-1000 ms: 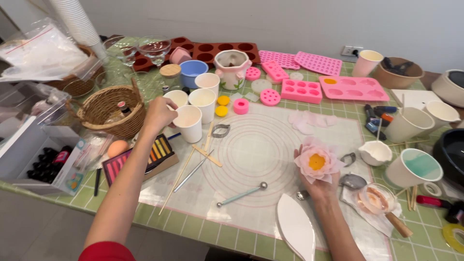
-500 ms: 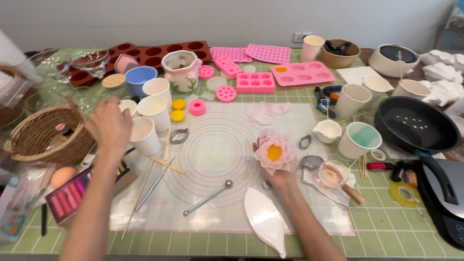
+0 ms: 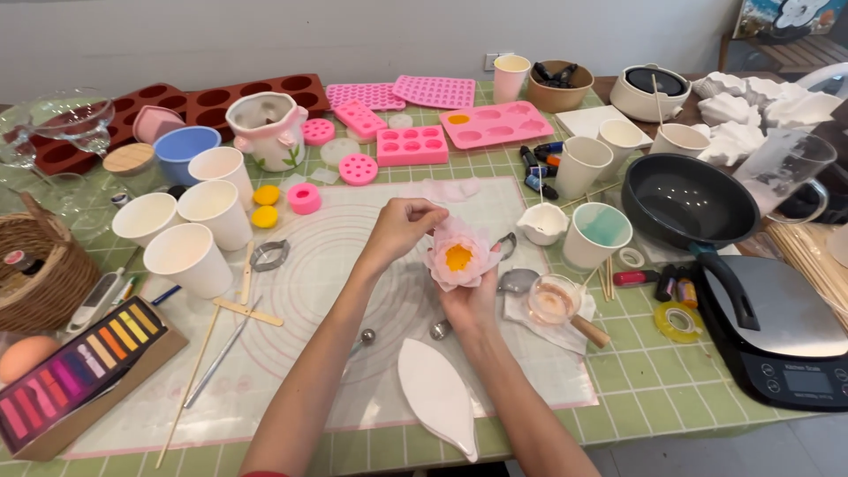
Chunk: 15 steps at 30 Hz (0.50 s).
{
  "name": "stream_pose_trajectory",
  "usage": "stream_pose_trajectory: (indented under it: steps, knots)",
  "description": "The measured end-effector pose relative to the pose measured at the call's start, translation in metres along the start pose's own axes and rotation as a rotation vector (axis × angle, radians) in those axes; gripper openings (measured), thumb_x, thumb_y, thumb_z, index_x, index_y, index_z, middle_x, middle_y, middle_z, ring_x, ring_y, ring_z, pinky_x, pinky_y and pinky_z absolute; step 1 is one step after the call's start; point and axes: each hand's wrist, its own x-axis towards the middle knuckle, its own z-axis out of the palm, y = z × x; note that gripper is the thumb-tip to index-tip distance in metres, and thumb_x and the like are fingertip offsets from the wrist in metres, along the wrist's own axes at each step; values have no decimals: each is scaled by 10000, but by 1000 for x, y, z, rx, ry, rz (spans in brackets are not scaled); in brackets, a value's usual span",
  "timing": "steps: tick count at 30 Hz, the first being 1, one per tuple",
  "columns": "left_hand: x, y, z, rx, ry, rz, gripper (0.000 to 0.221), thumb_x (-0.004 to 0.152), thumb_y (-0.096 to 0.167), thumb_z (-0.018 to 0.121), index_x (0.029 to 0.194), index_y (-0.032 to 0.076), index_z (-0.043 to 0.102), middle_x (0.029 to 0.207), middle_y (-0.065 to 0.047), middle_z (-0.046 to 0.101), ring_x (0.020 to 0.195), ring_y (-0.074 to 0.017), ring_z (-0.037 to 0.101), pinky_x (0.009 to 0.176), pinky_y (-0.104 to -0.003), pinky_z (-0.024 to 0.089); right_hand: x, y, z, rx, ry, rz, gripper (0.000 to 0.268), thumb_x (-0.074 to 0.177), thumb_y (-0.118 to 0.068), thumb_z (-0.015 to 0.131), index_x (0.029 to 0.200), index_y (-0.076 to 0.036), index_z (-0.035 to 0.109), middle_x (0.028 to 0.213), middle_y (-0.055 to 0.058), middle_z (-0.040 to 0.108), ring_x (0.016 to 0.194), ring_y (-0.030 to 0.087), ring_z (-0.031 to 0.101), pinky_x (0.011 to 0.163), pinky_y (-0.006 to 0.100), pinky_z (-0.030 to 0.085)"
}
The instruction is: Making a lotus-shaped candle by attaching wax petals.
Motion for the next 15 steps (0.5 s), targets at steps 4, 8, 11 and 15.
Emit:
stream_pose_trajectory:
  steps: [4,8,11,15]
  knots:
    - [6,-7,6,-20,44,-41,269,907,229,748,1030,-6,794,862,-83,799,736,-118,743,681,-274,591,-2,0,7,26,3,-6,672,1037,-611,433,1437,-78,520,1363,124,620,1179,280,628,934,427,543]
    - [10,-11,9,14,60,-67,252,913,225,755,999,-7,803,832,-65,783,689,-110,707,625,-278,556,1,0,2,9,57,-11,627,1035,-572,437,1426,-90,522,1367,111,615,1191,271,620,975,442,538]
    - [15,-14,8,6,48,-44,279,906,257,753,1003,0,801,834,-57,782,677,-112,708,616,-277,578,4,1,9,2,71,-26,627,1030,-579,437,1423,-98,521,1368,107,613,1195,268,620,985,451,533]
    - [15,-5,4,-19,12,-166,440,961,423,691,1017,-2,787,834,-73,765,680,-118,715,613,-286,561,-2,2,24,-55,136,-58,644,1005,-601,422,1414,-113,515,1358,102,609,1201,265,614,1005,481,530]
